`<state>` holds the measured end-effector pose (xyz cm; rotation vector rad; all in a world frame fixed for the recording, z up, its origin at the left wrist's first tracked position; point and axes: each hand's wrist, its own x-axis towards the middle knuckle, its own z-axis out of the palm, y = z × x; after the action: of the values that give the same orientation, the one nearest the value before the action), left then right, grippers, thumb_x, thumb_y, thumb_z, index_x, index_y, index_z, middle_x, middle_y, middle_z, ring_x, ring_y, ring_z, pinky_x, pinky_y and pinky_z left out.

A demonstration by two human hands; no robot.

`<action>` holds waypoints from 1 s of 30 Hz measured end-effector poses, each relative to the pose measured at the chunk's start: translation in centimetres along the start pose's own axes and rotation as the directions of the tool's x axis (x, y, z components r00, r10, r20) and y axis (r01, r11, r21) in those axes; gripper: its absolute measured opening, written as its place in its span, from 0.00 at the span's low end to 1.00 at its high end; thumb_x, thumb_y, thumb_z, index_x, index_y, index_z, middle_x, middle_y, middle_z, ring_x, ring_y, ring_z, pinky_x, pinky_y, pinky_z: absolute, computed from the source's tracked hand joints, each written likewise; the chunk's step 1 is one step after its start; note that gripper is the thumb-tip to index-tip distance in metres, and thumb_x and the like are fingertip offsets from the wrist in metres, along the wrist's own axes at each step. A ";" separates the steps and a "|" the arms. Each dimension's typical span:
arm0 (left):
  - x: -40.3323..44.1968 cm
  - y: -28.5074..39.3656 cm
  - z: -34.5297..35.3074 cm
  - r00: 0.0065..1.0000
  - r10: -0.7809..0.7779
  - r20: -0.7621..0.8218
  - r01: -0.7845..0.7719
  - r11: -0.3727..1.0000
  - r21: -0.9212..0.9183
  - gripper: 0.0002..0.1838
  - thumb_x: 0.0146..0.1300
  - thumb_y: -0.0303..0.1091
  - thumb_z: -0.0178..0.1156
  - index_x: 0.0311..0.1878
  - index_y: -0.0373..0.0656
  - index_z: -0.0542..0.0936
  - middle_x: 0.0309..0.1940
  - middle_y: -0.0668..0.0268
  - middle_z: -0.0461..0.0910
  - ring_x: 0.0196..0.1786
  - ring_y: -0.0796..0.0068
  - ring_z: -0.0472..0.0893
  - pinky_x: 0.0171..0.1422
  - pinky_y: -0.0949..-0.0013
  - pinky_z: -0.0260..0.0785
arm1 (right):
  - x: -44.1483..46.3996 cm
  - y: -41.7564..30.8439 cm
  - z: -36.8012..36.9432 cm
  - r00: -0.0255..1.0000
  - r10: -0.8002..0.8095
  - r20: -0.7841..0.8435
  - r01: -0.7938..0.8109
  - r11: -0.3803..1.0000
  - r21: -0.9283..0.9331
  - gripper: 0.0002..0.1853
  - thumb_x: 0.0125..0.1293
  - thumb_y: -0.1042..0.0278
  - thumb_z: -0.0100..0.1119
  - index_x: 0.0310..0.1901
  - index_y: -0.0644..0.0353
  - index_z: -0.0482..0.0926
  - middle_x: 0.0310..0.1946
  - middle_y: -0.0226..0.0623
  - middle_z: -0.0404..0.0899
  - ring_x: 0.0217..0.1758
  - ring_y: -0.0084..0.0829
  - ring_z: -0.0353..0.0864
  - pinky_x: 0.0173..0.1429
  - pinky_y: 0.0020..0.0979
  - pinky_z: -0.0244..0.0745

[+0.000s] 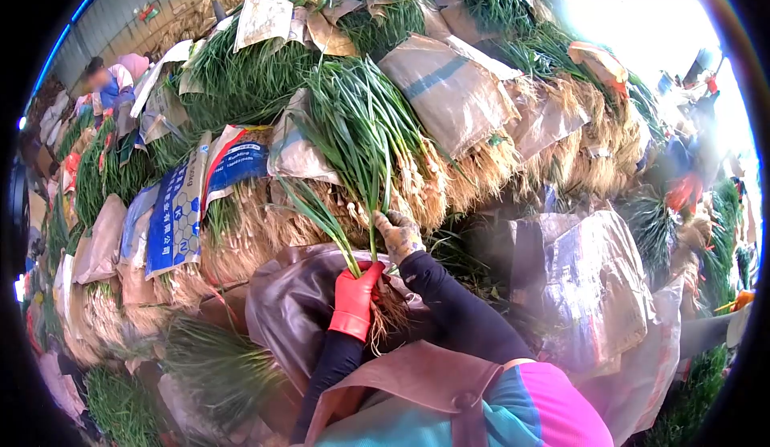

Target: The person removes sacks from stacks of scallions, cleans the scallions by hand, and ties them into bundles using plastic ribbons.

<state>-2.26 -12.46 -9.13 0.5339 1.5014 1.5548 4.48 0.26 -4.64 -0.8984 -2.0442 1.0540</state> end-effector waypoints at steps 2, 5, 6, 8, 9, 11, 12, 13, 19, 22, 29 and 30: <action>-1.0 1.9 0.3 0.995 -0.097 0.001 0.097 0.992 -0.085 0.08 0.56 0.35 0.64 0.32 0.41 0.79 0.22 0.66 0.81 0.16 0.82 0.72 0.19 0.80 0.61 | -1.0 -0.1 0.2 0.995 -0.076 0.057 0.081 0.993 -0.089 0.16 0.65 0.62 0.57 0.47 0.68 0.77 0.35 0.34 0.81 0.38 0.20 0.76 0.42 0.24 0.71; -0.3 0.9 0.2 0.997 -0.013 -0.070 0.015 1.000 0.026 0.08 0.56 0.35 0.64 0.32 0.41 0.79 0.22 0.66 0.80 0.16 0.83 0.72 0.19 0.80 0.61 | -2.8 -2.7 -1.5 0.956 0.118 0.268 -0.166 0.972 0.166 0.14 0.65 0.64 0.56 0.47 0.65 0.77 0.34 0.36 0.81 0.37 0.21 0.76 0.44 0.25 0.72; -0.1 0.4 0.1 0.998 -0.017 -0.058 0.009 0.992 -0.130 0.08 0.58 0.35 0.63 0.33 0.41 0.79 0.22 0.66 0.80 0.16 0.82 0.73 0.19 0.80 0.61 | -3.1 0.2 -1.2 0.969 -0.008 0.248 0.065 0.973 -0.220 0.11 0.65 0.65 0.56 0.44 0.64 0.77 0.30 0.35 0.80 0.35 0.23 0.77 0.41 0.27 0.72; -1.1 3.3 0.2 0.989 -0.136 0.056 0.146 0.955 -0.259 0.08 0.60 0.35 0.61 0.33 0.40 0.78 0.21 0.65 0.79 0.15 0.81 0.73 0.18 0.80 0.62 | -3.3 5.4 -2.6 0.994 -0.058 0.092 0.048 0.993 0.106 0.11 0.64 0.65 0.55 0.42 0.63 0.78 0.30 0.38 0.80 0.35 0.30 0.78 0.40 0.32 0.72; -1.2 3.5 0.4 0.992 -0.111 0.068 0.128 0.928 -0.351 0.09 0.63 0.35 0.58 0.34 0.39 0.78 0.22 0.63 0.79 0.15 0.81 0.72 0.16 0.80 0.62 | -3.5 6.7 -4.2 0.999 0.031 0.031 -0.035 0.988 0.148 0.11 0.63 0.65 0.55 0.41 0.62 0.78 0.31 0.39 0.80 0.35 0.34 0.79 0.39 0.35 0.72; -1.7 4.4 0.0 0.999 -0.035 -0.020 0.021 0.870 -0.493 0.09 0.64 0.36 0.57 0.39 0.39 0.77 0.23 0.66 0.78 0.17 0.79 0.74 0.17 0.78 0.63 | -4.0 8.8 -9.9 0.950 0.309 0.042 -0.267 0.876 -0.402 0.12 0.61 0.63 0.56 0.41 0.61 0.79 0.34 0.40 0.81 0.38 0.38 0.81 0.39 0.40 0.73; -2.1 4.9 -0.3 0.996 0.000 -0.085 -0.050 0.815 -0.577 0.09 0.63 0.35 0.58 0.39 0.40 0.77 0.23 0.68 0.77 0.19 0.77 0.75 0.17 0.76 0.64 | -4.9 11.7 -12.0 0.936 0.341 0.093 -0.186 0.698 -0.691 0.13 0.59 0.61 0.56 0.41 0.60 0.80 0.36 0.40 0.82 0.40 0.39 0.81 0.39 0.40 0.75; -1.6 3.4 -1.8 1.000 -0.007 -0.010 -0.002 0.711 -0.703 0.15 0.64 0.41 0.57 0.46 0.40 0.75 0.25 0.69 0.77 0.20 0.77 0.75 0.20 0.76 0.66 | -6.1 13.8 -13.5 0.768 0.602 0.220 -0.103 0.455 -0.885 0.12 0.59 0.61 0.56 0.40 0.58 0.81 0.38 0.39 0.82 0.42 0.38 0.82 0.41 0.39 0.76; -0.1 3.3 -0.9 0.956 0.057 0.289 0.119 0.824 -0.554 0.16 0.60 0.28 0.56 0.53 0.39 0.75 0.22 0.65 0.76 0.26 0.75 0.75 0.35 0.69 0.71 | -0.2 5.6 -10.6 0.835 0.408 0.370 0.060 0.601 -0.797 0.15 0.61 0.57 0.49 0.34 0.57 0.82 0.33 0.44 0.82 0.40 0.41 0.83 0.42 0.39 0.77; 0.2 5.4 -0.6 0.903 0.393 0.176 -0.193 0.734 -0.651 0.18 0.58 0.21 0.54 0.51 0.48 0.78 0.34 0.63 0.78 0.25 0.78 0.73 0.43 0.62 0.71 | 5.4 3.6 -4.7 0.984 0.069 0.166 0.089 0.612 -0.786 0.15 0.60 0.56 0.50 0.29 0.58 0.80 0.29 0.45 0.81 0.35 0.43 0.82 0.37 0.41 0.75; -0.3 7.6 0.2 0.983 -0.085 0.162 0.167 0.778 -0.605 0.22 0.59 0.28 0.57 0.59 0.40 0.71 0.29 0.62 0.76 0.20 0.77 0.71 0.32 0.68 0.69 | 5.9 -1.3 -7.6 0.933 -0.320 0.165 0.340 0.933 -0.116 0.18 0.60 0.54 0.58 0.36 0.63 0.79 0.25 0.45 0.80 0.28 0.39 0.81 0.33 0.36 0.74; 0.0 7.2 0.4 0.976 -0.132 0.176 0.207 0.820 -0.533 0.22 0.60 0.30 0.56 0.59 0.40 0.70 0.32 0.63 0.77 0.20 0.79 0.70 0.31 0.68 0.69 | 4.6 -1.9 -8.6 0.938 -0.324 0.124 0.309 0.943 0.125 0.17 0.61 0.54 0.58 0.34 0.63 0.78 0.24 0.44 0.79 0.26 0.40 0.79 0.32 0.36 0.73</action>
<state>-4.04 -11.40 -2.26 0.1532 0.9045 1.6753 8.19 6.59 2.05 -0.4295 -2.1390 1.0567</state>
